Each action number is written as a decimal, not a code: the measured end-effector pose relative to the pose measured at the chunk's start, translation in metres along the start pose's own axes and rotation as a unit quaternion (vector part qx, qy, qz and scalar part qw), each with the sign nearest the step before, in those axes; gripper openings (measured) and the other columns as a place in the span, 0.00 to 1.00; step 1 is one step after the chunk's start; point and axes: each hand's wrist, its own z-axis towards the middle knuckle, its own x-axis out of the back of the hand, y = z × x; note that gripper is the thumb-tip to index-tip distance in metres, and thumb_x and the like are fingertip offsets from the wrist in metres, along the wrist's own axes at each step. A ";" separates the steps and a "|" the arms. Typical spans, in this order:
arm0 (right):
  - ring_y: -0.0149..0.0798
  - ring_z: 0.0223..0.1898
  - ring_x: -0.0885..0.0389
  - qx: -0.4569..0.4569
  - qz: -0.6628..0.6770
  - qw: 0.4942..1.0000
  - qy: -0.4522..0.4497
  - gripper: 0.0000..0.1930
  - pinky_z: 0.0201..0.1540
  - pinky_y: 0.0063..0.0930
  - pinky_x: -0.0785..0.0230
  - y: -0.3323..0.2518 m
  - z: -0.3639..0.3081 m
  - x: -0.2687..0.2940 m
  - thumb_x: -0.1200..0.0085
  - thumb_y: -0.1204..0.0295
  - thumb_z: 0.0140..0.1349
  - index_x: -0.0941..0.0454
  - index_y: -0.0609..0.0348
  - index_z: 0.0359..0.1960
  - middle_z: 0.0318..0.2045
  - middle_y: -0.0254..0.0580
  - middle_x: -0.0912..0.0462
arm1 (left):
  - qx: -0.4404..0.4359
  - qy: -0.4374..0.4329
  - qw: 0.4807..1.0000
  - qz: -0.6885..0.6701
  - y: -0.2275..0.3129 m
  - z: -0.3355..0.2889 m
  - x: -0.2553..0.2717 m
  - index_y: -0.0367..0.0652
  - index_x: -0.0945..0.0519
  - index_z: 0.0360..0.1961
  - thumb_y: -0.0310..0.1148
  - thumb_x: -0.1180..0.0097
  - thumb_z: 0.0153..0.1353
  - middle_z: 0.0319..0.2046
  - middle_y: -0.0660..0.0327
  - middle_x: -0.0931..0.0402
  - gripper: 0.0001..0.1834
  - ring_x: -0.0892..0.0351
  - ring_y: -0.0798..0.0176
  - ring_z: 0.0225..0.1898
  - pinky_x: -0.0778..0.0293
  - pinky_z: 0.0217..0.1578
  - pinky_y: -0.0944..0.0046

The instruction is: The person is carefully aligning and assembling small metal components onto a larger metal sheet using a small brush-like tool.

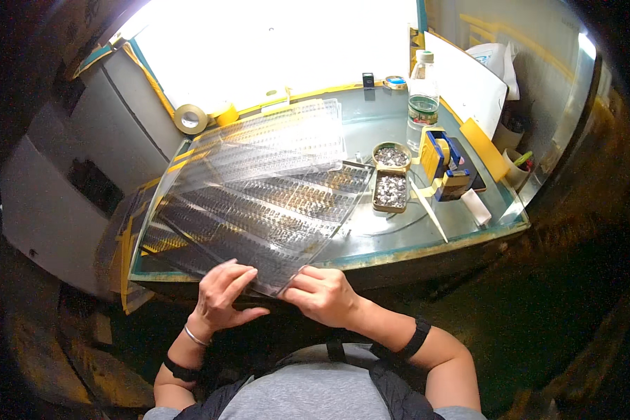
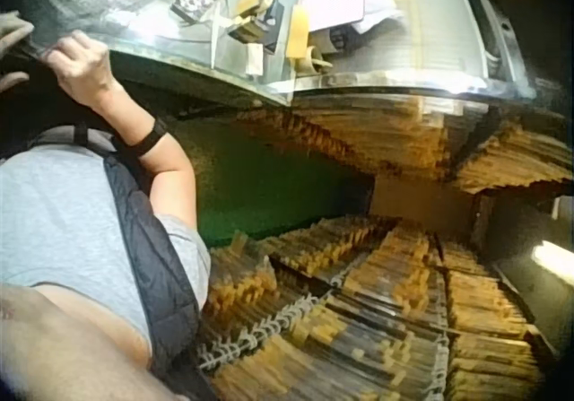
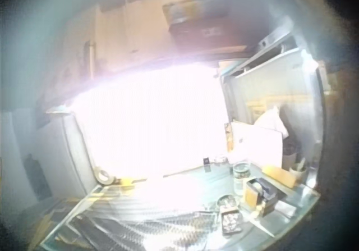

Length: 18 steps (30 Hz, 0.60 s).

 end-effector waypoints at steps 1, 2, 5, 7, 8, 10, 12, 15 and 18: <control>0.39 0.32 0.17 -0.002 -0.003 1.000 0.002 0.13 0.32 0.30 0.23 -0.004 0.004 0.002 0.39 0.80 0.40 0.18 0.59 0.32 0.32 0.39 0.16 | 0.011 -0.001 1.000 0.012 -0.001 0.000 0.003 0.39 0.19 0.45 0.31 0.31 0.45 0.41 0.54 0.20 0.22 0.18 0.53 0.43 0.22 0.50 0.50; 0.38 0.33 0.17 0.021 0.015 1.000 0.010 0.13 0.32 0.29 0.23 -0.008 0.008 0.004 0.40 0.78 0.42 0.18 0.58 0.34 0.33 0.37 0.17 | 0.017 -0.004 0.999 0.037 -0.012 -0.006 -0.003 0.40 0.19 0.46 0.27 0.33 0.42 0.45 0.54 0.22 0.25 0.20 0.52 0.47 0.25 0.55 0.45; 0.38 0.37 0.16 0.063 0.048 0.997 0.016 0.14 0.36 0.28 0.21 -0.019 0.024 0.017 0.37 0.76 0.48 0.18 0.59 0.39 0.39 0.39 0.16 | 0.047 0.043 0.998 0.015 -0.029 -0.010 0.009 0.41 0.17 0.41 0.17 0.39 0.42 0.38 0.55 0.17 0.20 0.16 0.52 0.38 0.19 0.44 0.56; 0.42 0.42 0.16 0.098 0.052 0.987 0.112 0.14 0.43 0.30 0.19 -0.018 0.026 0.028 0.34 0.75 0.50 0.18 0.59 0.40 0.42 0.42 0.16 | 0.072 0.079 0.994 0.023 -0.034 -0.007 0.042 0.42 0.15 0.37 0.17 0.38 0.46 0.31 0.56 0.16 0.15 0.16 0.54 0.31 0.20 0.35 0.63; 0.45 0.44 0.16 0.096 0.047 0.987 0.120 0.15 0.47 0.33 0.20 -0.015 0.023 0.038 0.33 0.73 0.52 0.18 0.60 0.42 0.44 0.45 0.16 | 0.129 0.119 0.984 0.023 -0.039 -0.015 0.061 0.42 0.15 0.32 0.21 0.33 0.51 0.27 0.58 0.17 0.07 0.16 0.59 0.29 0.22 0.32 0.64; 0.43 0.40 0.15 0.056 0.017 0.986 0.157 0.14 0.43 0.31 0.20 -0.007 0.017 0.058 0.33 0.76 0.52 0.18 0.57 0.41 0.41 0.43 0.15 | 0.337 0.258 0.898 0.117 -0.071 -0.079 0.116 0.38 0.19 0.30 0.26 0.28 0.52 0.28 0.60 0.18 0.10 0.19 0.67 0.30 0.23 0.33 0.65; 0.42 0.37 0.15 -0.015 0.001 0.983 0.184 0.14 0.39 0.31 0.22 0.007 0.008 0.073 0.35 0.82 0.51 0.18 0.58 0.40 0.37 0.43 0.15 | 0.404 0.353 0.844 0.003 -0.079 -0.085 0.189 0.36 0.21 0.36 0.24 0.32 0.55 0.33 0.58 0.19 0.10 0.21 0.66 0.33 0.23 0.38 0.64; 0.42 0.32 0.17 -0.115 -0.013 0.968 0.224 0.12 0.35 0.31 0.26 0.023 0.004 0.085 0.35 0.86 0.49 0.18 0.60 0.36 0.32 0.43 0.16 | 0.366 0.406 0.793 0.268 -0.075 -0.093 0.273 0.32 0.17 0.35 0.37 0.35 0.61 0.38 0.53 0.16 0.15 0.20 0.64 0.34 0.23 0.40 0.64; 0.41 0.33 0.17 -0.155 -0.006 0.959 0.235 0.10 0.37 0.30 0.26 0.045 -0.005 0.084 0.34 0.83 0.50 0.17 0.61 0.35 0.30 0.43 0.16 | 0.344 0.397 0.673 0.522 -0.096 -0.134 0.359 0.31 0.16 0.30 0.41 0.32 0.58 0.40 0.52 0.16 0.19 0.17 0.64 0.35 0.22 0.40 0.67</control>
